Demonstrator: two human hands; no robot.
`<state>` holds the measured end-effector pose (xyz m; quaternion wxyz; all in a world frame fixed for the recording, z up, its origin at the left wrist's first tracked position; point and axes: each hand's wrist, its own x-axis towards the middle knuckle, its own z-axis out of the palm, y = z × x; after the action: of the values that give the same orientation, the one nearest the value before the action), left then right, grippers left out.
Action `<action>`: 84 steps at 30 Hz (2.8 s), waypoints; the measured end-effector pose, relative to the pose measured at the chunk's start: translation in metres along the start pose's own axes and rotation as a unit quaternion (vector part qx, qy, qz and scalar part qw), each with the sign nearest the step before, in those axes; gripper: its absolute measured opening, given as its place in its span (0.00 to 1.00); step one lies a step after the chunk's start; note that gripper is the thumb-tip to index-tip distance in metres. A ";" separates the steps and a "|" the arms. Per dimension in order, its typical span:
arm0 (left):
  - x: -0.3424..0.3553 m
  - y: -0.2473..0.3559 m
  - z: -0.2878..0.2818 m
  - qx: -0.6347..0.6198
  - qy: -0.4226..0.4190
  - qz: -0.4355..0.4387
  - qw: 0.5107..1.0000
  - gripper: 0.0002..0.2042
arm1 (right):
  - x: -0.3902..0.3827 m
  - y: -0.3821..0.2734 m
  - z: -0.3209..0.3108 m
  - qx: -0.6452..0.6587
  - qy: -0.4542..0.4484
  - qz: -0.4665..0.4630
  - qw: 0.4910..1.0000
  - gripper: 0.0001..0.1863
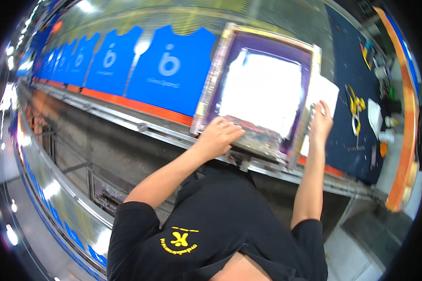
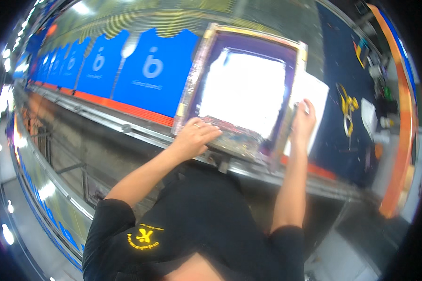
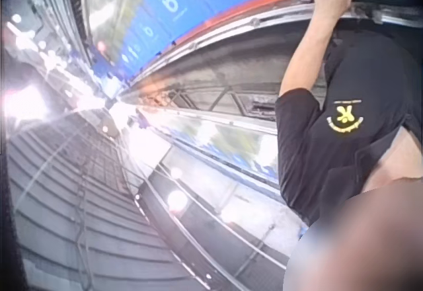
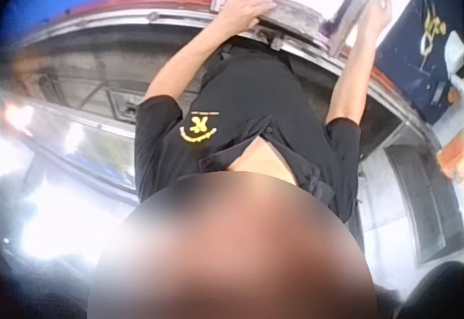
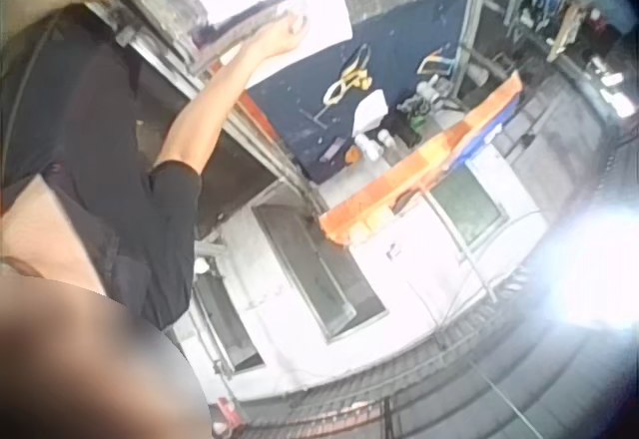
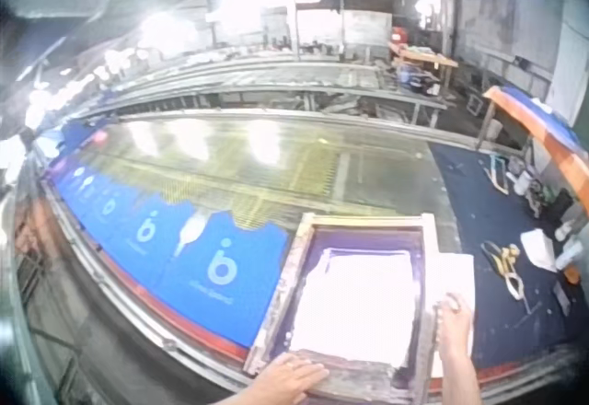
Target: The person performs screen printing on a blue t-shirt by repeatedly pulling a squeegee across a screen frame to transfer white ink onto the garment. The person adjusts the screen and squeegee between strokes and briefly lifts the screen to check the print.
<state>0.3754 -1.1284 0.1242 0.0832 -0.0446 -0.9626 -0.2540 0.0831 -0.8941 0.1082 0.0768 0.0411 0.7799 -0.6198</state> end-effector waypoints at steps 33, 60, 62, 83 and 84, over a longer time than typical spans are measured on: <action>0.111 -0.413 -0.225 0.112 -0.096 0.009 0.989 0.10 | -0.168 0.000 0.351 -0.130 0.016 0.064 0.989 0.17; -0.099 -0.299 -0.185 0.089 -0.095 -0.066 0.989 0.13 | -0.259 -0.036 0.372 -0.379 -0.242 -0.366 0.815 0.22; -0.124 -0.285 -0.181 0.087 -0.068 -0.053 0.992 0.17 | -0.284 -0.027 0.363 -0.378 -0.229 -0.380 0.813 0.23; 0.137 -0.441 -0.229 0.140 -0.135 -0.036 0.980 0.22 | -0.040 -0.123 0.467 -0.406 -0.205 -0.299 0.839 0.19; 0.143 -0.445 -0.227 0.144 -0.138 -0.045 0.979 0.23 | -0.032 -0.121 0.473 -0.406 -0.201 -0.282 0.846 0.19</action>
<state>0.2090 -1.6208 0.1300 -0.0562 -0.0235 -0.9923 -0.1081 0.1277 -1.3808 0.1255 0.0638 -0.3414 0.9072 -0.2375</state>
